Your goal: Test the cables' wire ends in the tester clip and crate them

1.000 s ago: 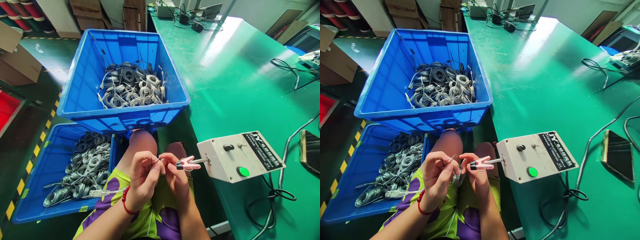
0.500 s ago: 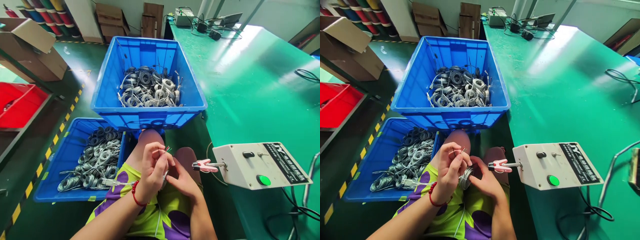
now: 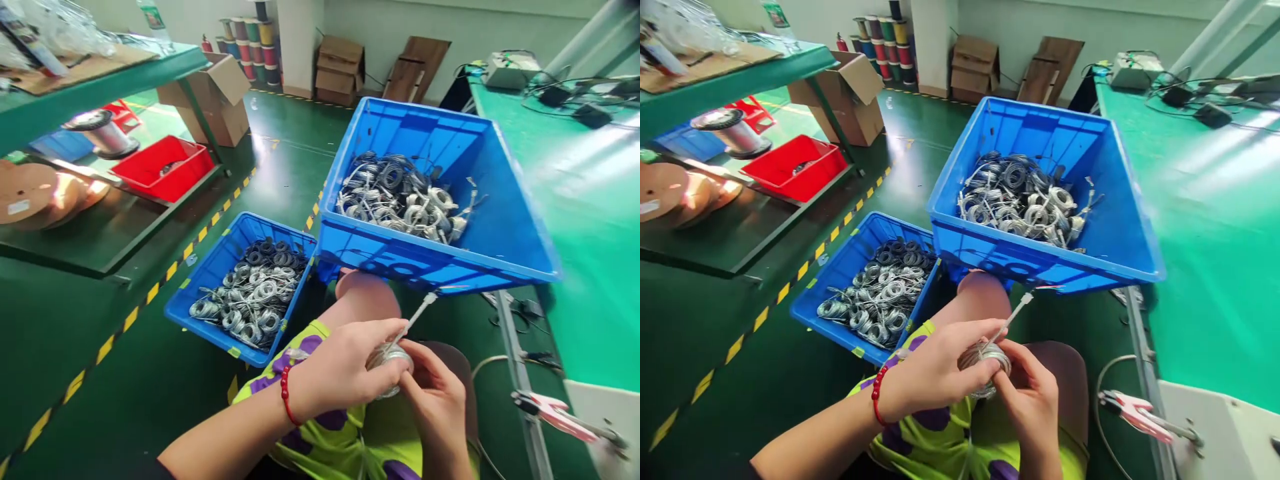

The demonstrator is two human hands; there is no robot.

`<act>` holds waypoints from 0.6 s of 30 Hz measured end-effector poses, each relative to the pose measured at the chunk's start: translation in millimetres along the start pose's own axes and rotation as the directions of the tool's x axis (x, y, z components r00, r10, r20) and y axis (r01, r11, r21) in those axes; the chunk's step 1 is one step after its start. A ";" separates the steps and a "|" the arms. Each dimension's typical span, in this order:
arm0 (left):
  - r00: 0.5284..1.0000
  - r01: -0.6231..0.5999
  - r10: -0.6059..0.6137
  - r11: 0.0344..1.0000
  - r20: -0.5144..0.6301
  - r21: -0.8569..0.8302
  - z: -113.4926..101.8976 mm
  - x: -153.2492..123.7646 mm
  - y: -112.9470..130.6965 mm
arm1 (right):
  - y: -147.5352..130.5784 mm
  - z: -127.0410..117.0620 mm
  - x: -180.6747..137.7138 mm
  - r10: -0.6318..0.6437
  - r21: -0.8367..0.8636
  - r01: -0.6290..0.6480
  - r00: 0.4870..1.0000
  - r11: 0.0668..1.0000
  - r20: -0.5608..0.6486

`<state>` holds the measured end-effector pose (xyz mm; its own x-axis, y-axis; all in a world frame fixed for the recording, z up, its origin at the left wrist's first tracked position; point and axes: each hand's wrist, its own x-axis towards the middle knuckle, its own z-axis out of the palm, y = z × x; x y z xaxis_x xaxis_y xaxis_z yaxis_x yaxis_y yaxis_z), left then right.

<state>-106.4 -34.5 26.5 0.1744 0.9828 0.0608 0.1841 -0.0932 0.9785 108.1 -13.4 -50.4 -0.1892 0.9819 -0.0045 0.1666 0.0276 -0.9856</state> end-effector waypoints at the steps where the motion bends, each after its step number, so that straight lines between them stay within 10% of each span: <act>1: 0.999 -0.028 0.030 0.994 -0.020 0.102 -9.3 -9.9 0.6 | -7.2 11.3 3.3 -0.017 0.010 0.017 1.000 1.000 -0.001; 5: 0.939 0.225 -0.132 0.935 -0.318 0.275 -54.1 -46.0 -36.1 | -31.5 59.0 26.3 -0.147 0.071 0.137 0.977 0.988 0.155; 8: 0.635 0.598 -0.508 0.800 -0.582 -0.046 -97.8 -63.2 -106.4 | -36.9 76.7 39.6 -0.271 0.000 0.278 0.938 0.961 0.216; 13: 0.249 0.769 -0.725 0.551 -0.642 -0.324 -145.7 -87.6 -231.1 | -27.6 66.6 32.5 -0.406 0.052 0.409 0.865 0.911 0.295; 18: 0.016 0.792 -0.738 0.421 -0.674 -0.442 -152.6 -113.0 -307.6 | -23.7 59.1 27.5 -0.441 0.106 0.428 0.861 0.897 0.254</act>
<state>-330.3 -92.6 -251.2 -0.7853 0.1919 -0.5886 -0.2121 0.8097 0.5471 41.7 1.9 -37.2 -0.4821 0.7857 0.3878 -0.0343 0.4253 -0.9044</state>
